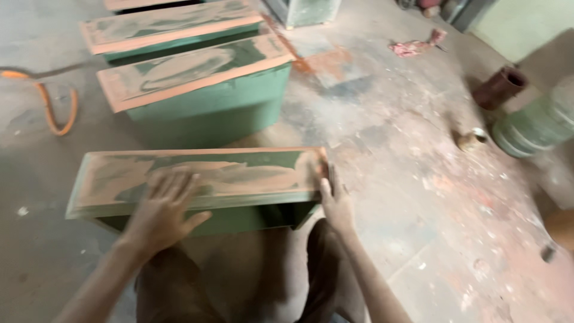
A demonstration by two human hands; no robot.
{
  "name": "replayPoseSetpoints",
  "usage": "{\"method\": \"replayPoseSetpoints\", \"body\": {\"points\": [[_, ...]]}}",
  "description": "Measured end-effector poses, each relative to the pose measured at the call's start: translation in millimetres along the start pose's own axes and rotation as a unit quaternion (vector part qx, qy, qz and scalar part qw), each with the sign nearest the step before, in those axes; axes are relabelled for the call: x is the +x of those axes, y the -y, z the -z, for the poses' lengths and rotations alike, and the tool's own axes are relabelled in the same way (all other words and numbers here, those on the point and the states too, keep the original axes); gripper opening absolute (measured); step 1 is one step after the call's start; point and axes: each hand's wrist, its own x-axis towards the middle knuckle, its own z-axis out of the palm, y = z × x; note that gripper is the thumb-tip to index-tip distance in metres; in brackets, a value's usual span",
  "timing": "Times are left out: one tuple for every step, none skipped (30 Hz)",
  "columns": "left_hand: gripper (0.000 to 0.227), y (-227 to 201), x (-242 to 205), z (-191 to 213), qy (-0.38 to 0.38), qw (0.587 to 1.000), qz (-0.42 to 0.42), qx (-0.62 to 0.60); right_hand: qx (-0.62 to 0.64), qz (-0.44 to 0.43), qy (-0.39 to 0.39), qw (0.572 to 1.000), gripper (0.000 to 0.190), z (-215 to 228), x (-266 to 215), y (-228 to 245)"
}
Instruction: The person sands the top and side edges of a green-painted wooden drawer or cabinet using a sanding block. The person works on multiple edges and corners, repositioning the piece as needed.
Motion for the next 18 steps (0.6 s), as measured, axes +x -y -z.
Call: {"method": "replayPoseSetpoints", "body": {"points": [[0.081, -17, 17, -8, 0.017, 1.0, 0.014, -0.016, -0.026, -0.051, 0.011, 0.998, 0.055, 2, -6, 4], [0.077, -35, 36, -18, 0.034, 0.999, 0.028, -0.031, -0.051, -0.102, 0.023, 0.993, 0.054, 5, -10, 7], [0.074, -52, 57, -29, 0.008, 0.999, 0.015, -0.048, -0.05, -0.12, 0.023, 0.991, 0.052, 6, -13, 9], [0.07, -68, 78, -38, -0.017, 0.998, 0.002, -0.065, -0.049, -0.138, 0.022, 0.989, 0.049, 8, -17, 11], [0.069, -85, 98, -45, 0.01, 0.998, 0.024, -0.061, -0.046, -0.154, 0.019, 0.987, 0.047, 10, -17, 13], [0.068, -102, 120, -51, 0.036, 0.997, 0.045, -0.056, -0.052, -0.152, 0.025, 0.987, 0.047, 14, -17, 15], [0.068, -116, 138, -55, 0.035, 0.995, 0.073, -0.063, -0.059, -0.151, 0.035, 0.986, 0.048, 20, -20, 16], [0.068, -128, 157, -60, 0.033, 0.992, 0.1, -0.071, -0.066, -0.151, 0.044, 0.985, 0.049, 24, -20, 18], [0.069, -135, 170, -63, 0.034, 0.988, 0.129, -0.077, -0.05, -0.153, 0.046, 0.986, 0.049, 26, -20, 20], [0.069, -141, 181, -67, 0.053, 0.983, 0.159, -0.074, -0.035, -0.155, 0.047, 0.986, 0.05, 29, -19, 22], [0.07, -146, 190, -69, 0.074, 0.977, 0.187, -0.071, -0.019, -0.159, 0.048, 0.986, 0.05, 31, -19, 24], [0.071, -149, 197, -71, 0.095, 0.97, 0.215, -0.067, -0.011, -0.15, 0.052, 0.987, 0.05, 31, -17, 25], [0.069, -151, 197, -73, 0.091, 0.971, 0.211, -0.062, -0.007, -0.143, 0.058, 0.988, 0.05, 31, -17, 24], [0.068, -150, 194, -75, 0.087, 0.973, 0.206, -0.058, -0.003, -0.135, 0.065, 0.989, 0.049, 31, -18, 22], [0.067, -149, 195, -76, 0.08, 0.975, 0.202, -0.052, -0.03, -0.088, 0.063, 0.994, 0.049, 30, -17, 19], [0.068, -152, 196, -78, 0.068, 0.976, 0.202, -0.039, -0.056, -0.042, 0.061, 0.996, 0.049, 29, -15, 16], [0.068, -154, 197, -79, 0.056, 0.978, 0.202, -0.025, -0.08, 0.004, 0.059, 0.995, 0.05, 27, -14, 13], [0.069, -156, 198, -81, 0.044, 0.979, 0.201, -0.011, -0.084, -0.033, 0.076, 0.993, 0.053, 24, -11, 11]]}}
